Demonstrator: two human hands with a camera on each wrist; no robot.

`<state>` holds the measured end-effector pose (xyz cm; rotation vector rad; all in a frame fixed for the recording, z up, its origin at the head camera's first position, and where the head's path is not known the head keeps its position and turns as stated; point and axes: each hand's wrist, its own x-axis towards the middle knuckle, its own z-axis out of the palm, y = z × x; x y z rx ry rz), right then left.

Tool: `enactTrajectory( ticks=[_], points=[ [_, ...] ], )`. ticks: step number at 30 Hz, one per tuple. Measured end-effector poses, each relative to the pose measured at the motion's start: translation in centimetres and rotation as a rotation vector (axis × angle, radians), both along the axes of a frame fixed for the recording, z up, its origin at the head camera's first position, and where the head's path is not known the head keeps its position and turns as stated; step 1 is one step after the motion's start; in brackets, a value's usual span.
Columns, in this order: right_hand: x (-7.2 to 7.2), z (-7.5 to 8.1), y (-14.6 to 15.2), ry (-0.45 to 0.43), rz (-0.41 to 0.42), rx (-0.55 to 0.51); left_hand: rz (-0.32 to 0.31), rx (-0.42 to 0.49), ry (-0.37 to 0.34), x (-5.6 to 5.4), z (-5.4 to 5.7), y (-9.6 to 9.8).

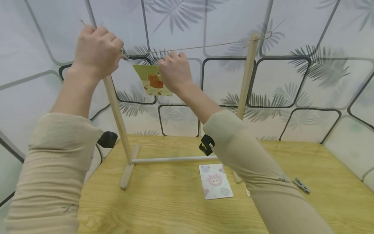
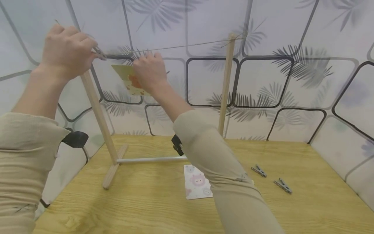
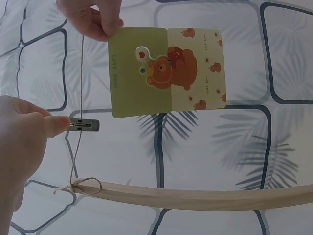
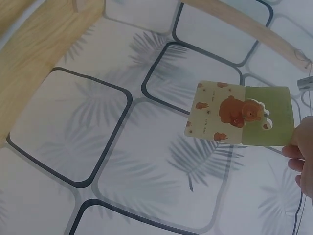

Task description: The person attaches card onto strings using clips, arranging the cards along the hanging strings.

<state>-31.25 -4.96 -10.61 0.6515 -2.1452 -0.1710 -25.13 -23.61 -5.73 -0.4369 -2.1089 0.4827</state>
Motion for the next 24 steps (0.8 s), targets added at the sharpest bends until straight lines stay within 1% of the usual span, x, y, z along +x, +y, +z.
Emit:
enactTrajectory(
  ticks=[5,8,11,14,18,24],
  points=[
    [0.03,0.32,-0.17,0.069,0.010,0.004,-0.008,-0.010,0.016,-0.10,-0.09,0.05],
    [0.04,0.38,-0.24,0.114,0.019,0.002,-0.024,-0.008,0.026,-0.10,-0.26,0.07],
    [0.12,0.44,-0.31,0.133,0.016,0.009,-0.040,-0.009,0.032,-0.10,-0.37,0.05],
    [0.18,0.58,-0.45,0.153,0.014,0.015,-0.043,-0.012,0.032,-0.18,-0.39,0.02],
    [0.15,0.84,-0.66,0.192,0.032,0.009,-0.042,-0.006,0.039,-0.24,-0.26,-0.09],
    [0.19,0.92,-0.80,0.206,0.048,0.006,-0.054,0.000,0.038,-0.24,-0.13,-0.17]
  ],
)
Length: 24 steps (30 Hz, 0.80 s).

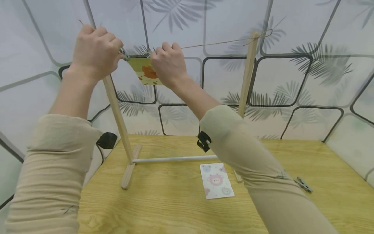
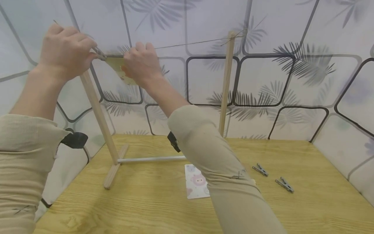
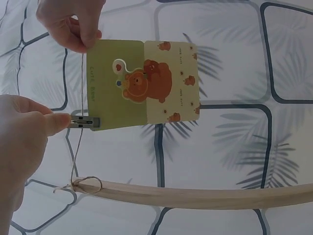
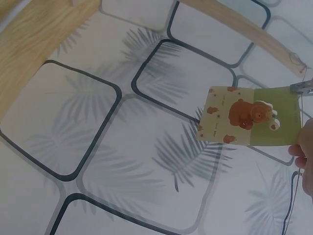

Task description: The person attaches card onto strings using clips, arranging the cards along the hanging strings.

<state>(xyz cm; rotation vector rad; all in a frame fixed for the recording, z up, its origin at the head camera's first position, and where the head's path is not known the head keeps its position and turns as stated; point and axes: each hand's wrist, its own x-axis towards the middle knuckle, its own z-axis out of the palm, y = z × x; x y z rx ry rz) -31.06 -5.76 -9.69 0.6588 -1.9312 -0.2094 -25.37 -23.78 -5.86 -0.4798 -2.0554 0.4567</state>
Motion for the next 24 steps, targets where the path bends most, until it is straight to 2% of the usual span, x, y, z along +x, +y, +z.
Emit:
enactTrajectory(
  ticks=[7,11,14,18,24],
  points=[
    [0.24,-0.13,-0.25,0.009,0.019,-0.005,-0.003,-0.006,0.001,0.07,0.08,0.01],
    [0.35,-0.16,-0.32,-0.006,0.039,-0.023,0.016,-0.007,-0.016,0.12,0.21,-0.03],
    [0.41,-0.15,-0.35,-0.033,0.042,-0.034,0.028,-0.016,-0.020,0.24,0.18,-0.18],
    [0.40,-0.25,-0.38,-0.081,0.039,-0.032,0.001,-0.029,0.003,0.34,-0.06,-0.42],
    [0.33,-0.52,-0.22,-0.201,0.063,-0.015,-0.036,-0.019,0.038,0.32,-0.38,-0.51]
  ],
)
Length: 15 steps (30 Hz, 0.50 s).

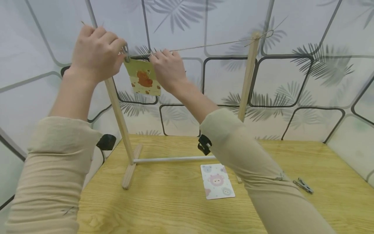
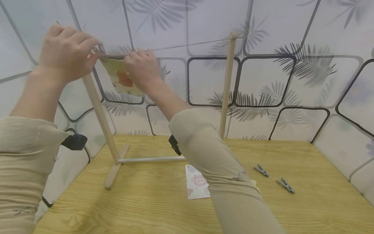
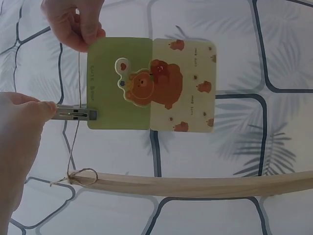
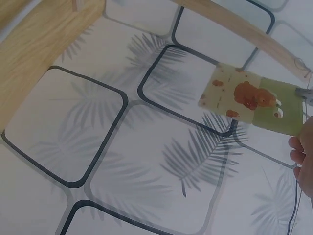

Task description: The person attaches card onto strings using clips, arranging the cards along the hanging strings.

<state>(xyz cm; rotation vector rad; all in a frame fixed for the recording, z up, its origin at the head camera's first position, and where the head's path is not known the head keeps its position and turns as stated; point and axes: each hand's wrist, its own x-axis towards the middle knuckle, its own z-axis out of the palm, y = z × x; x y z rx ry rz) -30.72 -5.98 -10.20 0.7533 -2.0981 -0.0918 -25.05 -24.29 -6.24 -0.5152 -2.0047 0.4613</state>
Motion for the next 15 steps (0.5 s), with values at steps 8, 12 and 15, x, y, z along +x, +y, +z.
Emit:
enactTrajectory(
  ticks=[8,12,15],
  points=[
    [-0.3,-0.6,1.0,0.056,0.026,-0.017,-0.041,-0.021,0.033,-0.2,-0.2,0.3],
    [-0.5,-1.0,1.5,0.089,0.016,-0.025,-0.063,-0.023,0.032,-0.3,-0.4,0.4],
    [-0.6,-1.3,1.9,0.095,0.006,-0.025,-0.070,-0.035,0.031,-0.4,-0.6,0.4]
  ],
)
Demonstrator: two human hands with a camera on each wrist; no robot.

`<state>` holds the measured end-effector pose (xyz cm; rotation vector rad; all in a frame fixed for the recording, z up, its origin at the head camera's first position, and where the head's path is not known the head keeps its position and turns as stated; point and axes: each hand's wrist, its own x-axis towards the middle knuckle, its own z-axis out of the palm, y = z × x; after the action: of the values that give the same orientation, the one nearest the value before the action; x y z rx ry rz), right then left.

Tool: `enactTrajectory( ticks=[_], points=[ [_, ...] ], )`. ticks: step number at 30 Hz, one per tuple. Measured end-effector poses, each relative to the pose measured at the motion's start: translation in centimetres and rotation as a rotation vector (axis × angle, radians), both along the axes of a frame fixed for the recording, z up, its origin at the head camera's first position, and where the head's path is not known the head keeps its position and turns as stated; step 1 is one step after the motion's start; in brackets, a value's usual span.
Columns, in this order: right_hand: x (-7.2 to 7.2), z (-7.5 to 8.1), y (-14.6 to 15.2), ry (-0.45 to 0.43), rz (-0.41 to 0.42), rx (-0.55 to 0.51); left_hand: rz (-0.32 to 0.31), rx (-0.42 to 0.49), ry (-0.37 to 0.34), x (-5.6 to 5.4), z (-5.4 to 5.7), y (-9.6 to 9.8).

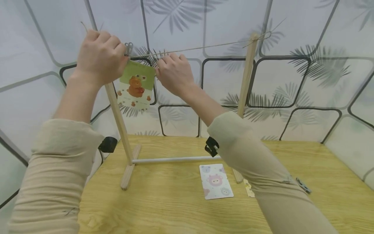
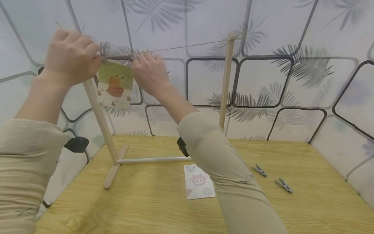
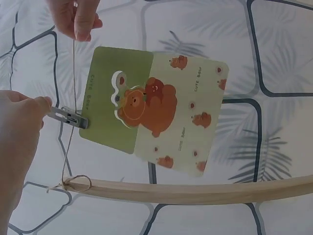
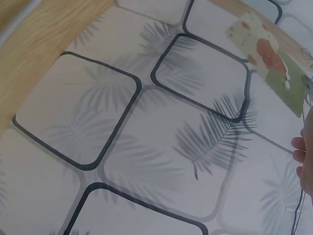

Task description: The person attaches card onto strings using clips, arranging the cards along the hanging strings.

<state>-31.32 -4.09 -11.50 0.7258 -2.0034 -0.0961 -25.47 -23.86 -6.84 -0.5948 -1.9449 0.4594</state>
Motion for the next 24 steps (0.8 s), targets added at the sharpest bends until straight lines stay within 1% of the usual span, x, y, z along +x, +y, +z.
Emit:
enactTrajectory(
  ticks=[6,8,13,15,20,24],
  points=[
    [-0.5,-1.0,1.5,0.013,-0.017,-0.008,-0.008,-0.024,-0.015,-0.3,-0.7,0.5],
    [-0.6,-1.4,1.9,0.023,-0.020,-0.010,-0.021,-0.029,-0.014,-0.5,-0.9,0.5],
    [-0.9,-2.7,2.7,0.031,-0.008,-0.029,-0.110,-0.023,0.000,-0.8,-1.7,0.2],
    [-0.9,-3.2,3.0,0.026,-0.001,-0.039,-0.129,-0.024,0.003,-0.9,-2.0,0.0],
    [-0.9,-4.5,3.8,-0.015,0.013,-0.032,-0.140,-0.030,0.000,-1.1,-2.7,-0.3],
    [-0.9,-5.3,4.8,-0.074,0.016,-0.022,-0.173,-0.033,0.009,-1.2,-3.3,-0.4]
  ],
)
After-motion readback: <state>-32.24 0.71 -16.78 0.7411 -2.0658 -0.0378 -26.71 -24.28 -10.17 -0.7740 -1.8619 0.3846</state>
